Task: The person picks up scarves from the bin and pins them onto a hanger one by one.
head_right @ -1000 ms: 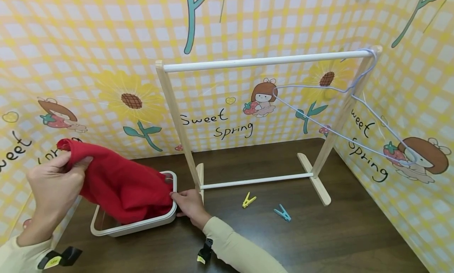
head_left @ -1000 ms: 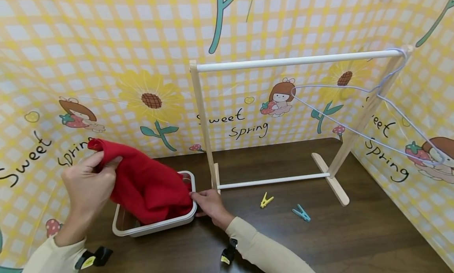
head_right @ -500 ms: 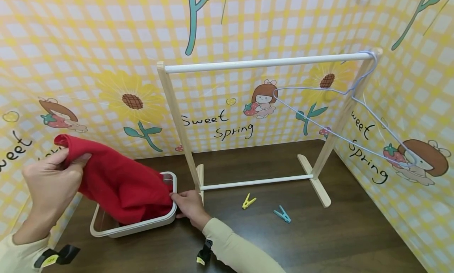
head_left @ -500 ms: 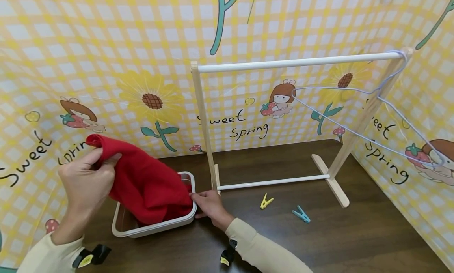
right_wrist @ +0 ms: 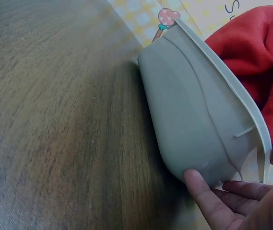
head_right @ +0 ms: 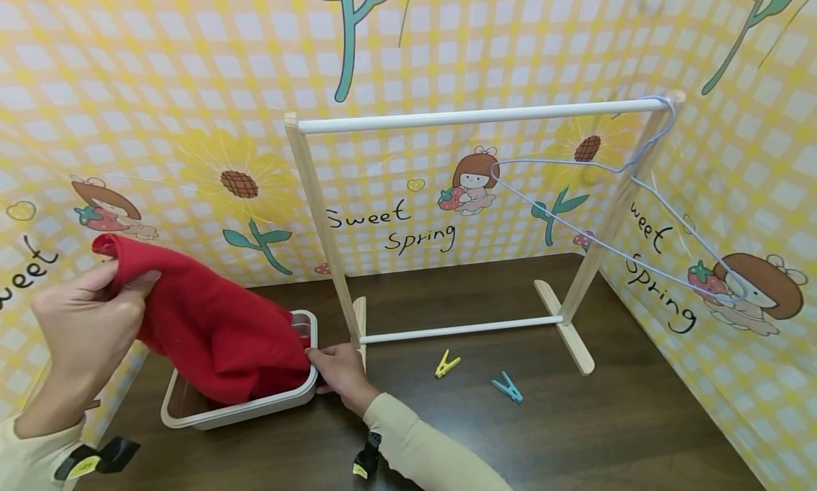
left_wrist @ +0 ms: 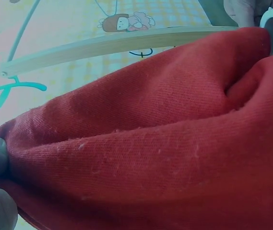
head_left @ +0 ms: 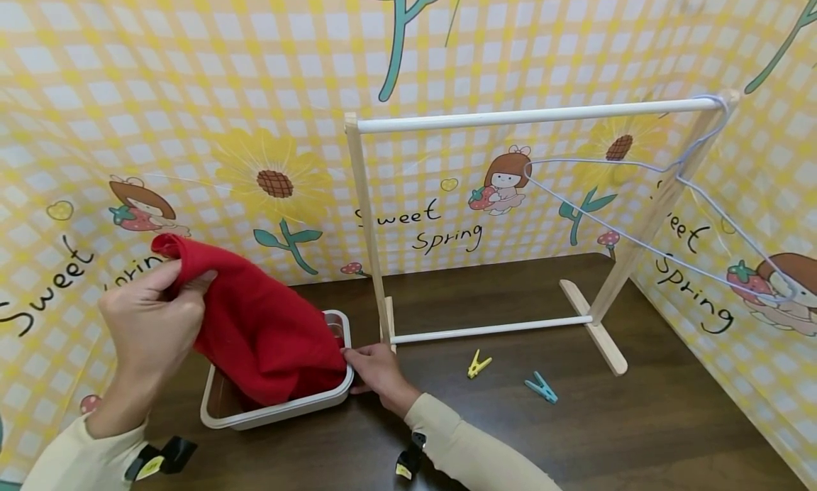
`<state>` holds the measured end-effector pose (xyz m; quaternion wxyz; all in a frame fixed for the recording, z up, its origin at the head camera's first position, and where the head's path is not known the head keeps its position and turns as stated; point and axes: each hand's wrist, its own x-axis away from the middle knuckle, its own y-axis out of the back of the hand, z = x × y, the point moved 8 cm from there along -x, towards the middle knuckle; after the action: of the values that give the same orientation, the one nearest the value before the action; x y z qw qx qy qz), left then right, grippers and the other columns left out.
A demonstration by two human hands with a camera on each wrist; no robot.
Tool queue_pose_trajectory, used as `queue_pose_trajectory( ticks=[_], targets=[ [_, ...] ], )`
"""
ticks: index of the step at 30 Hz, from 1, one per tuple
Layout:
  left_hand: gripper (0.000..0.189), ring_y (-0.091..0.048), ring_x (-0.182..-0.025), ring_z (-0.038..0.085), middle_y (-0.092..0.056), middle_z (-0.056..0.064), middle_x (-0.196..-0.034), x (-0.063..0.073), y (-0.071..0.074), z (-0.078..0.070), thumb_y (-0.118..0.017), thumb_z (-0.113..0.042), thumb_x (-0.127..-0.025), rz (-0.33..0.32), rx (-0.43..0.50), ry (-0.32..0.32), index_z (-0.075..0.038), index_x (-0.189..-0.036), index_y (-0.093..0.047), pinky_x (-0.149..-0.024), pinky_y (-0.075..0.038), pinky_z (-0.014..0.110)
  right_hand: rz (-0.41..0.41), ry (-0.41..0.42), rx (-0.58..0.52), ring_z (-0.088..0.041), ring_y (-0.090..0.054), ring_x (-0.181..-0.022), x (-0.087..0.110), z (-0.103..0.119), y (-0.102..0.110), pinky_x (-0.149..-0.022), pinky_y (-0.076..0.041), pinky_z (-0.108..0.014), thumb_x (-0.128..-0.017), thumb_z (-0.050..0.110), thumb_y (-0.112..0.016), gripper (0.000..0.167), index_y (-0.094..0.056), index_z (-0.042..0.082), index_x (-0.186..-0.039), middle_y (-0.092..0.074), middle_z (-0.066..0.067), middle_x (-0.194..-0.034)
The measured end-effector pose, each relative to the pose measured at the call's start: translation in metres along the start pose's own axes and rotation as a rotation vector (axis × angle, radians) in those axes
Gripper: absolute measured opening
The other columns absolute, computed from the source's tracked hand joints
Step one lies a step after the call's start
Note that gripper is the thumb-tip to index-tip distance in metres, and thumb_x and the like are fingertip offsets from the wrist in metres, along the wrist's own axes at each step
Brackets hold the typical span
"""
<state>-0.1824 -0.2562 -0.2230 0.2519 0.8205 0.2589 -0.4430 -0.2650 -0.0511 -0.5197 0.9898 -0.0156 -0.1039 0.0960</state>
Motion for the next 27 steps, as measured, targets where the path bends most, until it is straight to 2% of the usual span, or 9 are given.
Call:
queue_pose_trajectory(
  ticks=[6, 14, 18, 20, 22, 24, 27],
  targets=[
    [0.027, -0.032, -0.051, -0.007, -0.045, -0.021, -0.054, -0.003, 0.001, -0.005, -0.068, 0.01, -0.08, -0.008, 0.02, -0.007, 0.001, -0.056, -0.061, -0.051, -0.029, 0.008, -0.022, -0.001, -0.006, -0.008, -0.06, -0.063, 0.001, 0.0, 0.001, -0.06, -0.062, -0.04, -0.094, 0.023, -0.066, 0.03, -0.077, -0.005, -0.1, -0.066, 0.001, -0.077],
    [0.027, -0.029, -0.05, -0.006, -0.041, -0.018, -0.052, -0.007, 0.001, -0.016, -0.065, 0.012, -0.08, -0.015, 0.047, -0.015, 0.002, -0.055, -0.06, -0.05, -0.026, 0.009, -0.018, -0.013, -0.012, -0.009, -0.059, -0.069, 0.001, -0.001, 0.001, -0.059, -0.062, -0.039, -0.096, 0.022, -0.065, 0.031, -0.076, -0.006, -0.103, -0.06, 0.002, -0.078],
    [0.022, -0.034, -0.049, -0.008, -0.048, -0.021, -0.055, -0.008, 0.001, -0.018, -0.067, 0.011, -0.08, -0.014, 0.059, -0.006, 0.005, -0.059, -0.064, -0.051, -0.03, 0.008, -0.034, -0.009, -0.04, -0.011, -0.057, -0.069, 0.003, -0.002, 0.001, -0.058, -0.062, -0.042, -0.093, 0.011, -0.064, 0.019, -0.074, -0.005, -0.092, -0.053, 0.002, -0.075],
    [0.02, -0.036, -0.05, -0.007, -0.051, -0.022, -0.056, -0.008, 0.001, -0.019, -0.069, 0.011, -0.08, -0.017, 0.071, 0.001, 0.007, -0.061, -0.066, -0.052, -0.032, 0.008, -0.036, -0.002, -0.051, -0.011, -0.057, -0.069, 0.003, -0.002, 0.001, -0.058, -0.061, -0.043, -0.092, 0.007, -0.063, 0.013, -0.069, -0.001, -0.083, -0.051, 0.003, -0.074],
    [0.018, -0.038, -0.049, -0.007, -0.053, -0.022, -0.056, -0.009, 0.001, -0.019, -0.069, 0.012, -0.08, -0.021, 0.087, 0.01, 0.008, -0.063, -0.067, -0.052, -0.032, 0.008, -0.041, 0.011, -0.05, -0.011, -0.058, -0.068, 0.003, -0.001, 0.002, -0.058, -0.061, -0.043, -0.092, 0.006, -0.063, 0.015, -0.063, 0.006, -0.077, -0.05, 0.003, -0.074],
    [0.02, -0.036, -0.049, -0.006, -0.049, -0.02, -0.054, -0.01, 0.002, -0.02, -0.069, 0.012, -0.08, -0.024, 0.098, 0.014, 0.008, -0.061, -0.064, -0.05, -0.031, 0.009, -0.042, 0.021, -0.054, -0.012, -0.06, -0.067, 0.004, 0.0, 0.002, -0.057, -0.061, -0.043, -0.092, 0.008, -0.065, 0.018, -0.059, 0.01, -0.075, -0.051, 0.003, -0.074],
    [0.022, -0.034, -0.048, -0.005, -0.046, -0.017, -0.052, -0.012, 0.003, -0.023, -0.068, 0.012, -0.08, -0.029, 0.114, 0.013, 0.008, -0.059, -0.061, -0.049, -0.029, 0.01, -0.043, 0.029, -0.056, -0.014, -0.063, -0.068, 0.003, 0.001, 0.003, -0.057, -0.061, -0.044, -0.092, 0.012, -0.068, 0.014, -0.063, 0.007, -0.08, -0.055, 0.002, -0.078]
  ],
)
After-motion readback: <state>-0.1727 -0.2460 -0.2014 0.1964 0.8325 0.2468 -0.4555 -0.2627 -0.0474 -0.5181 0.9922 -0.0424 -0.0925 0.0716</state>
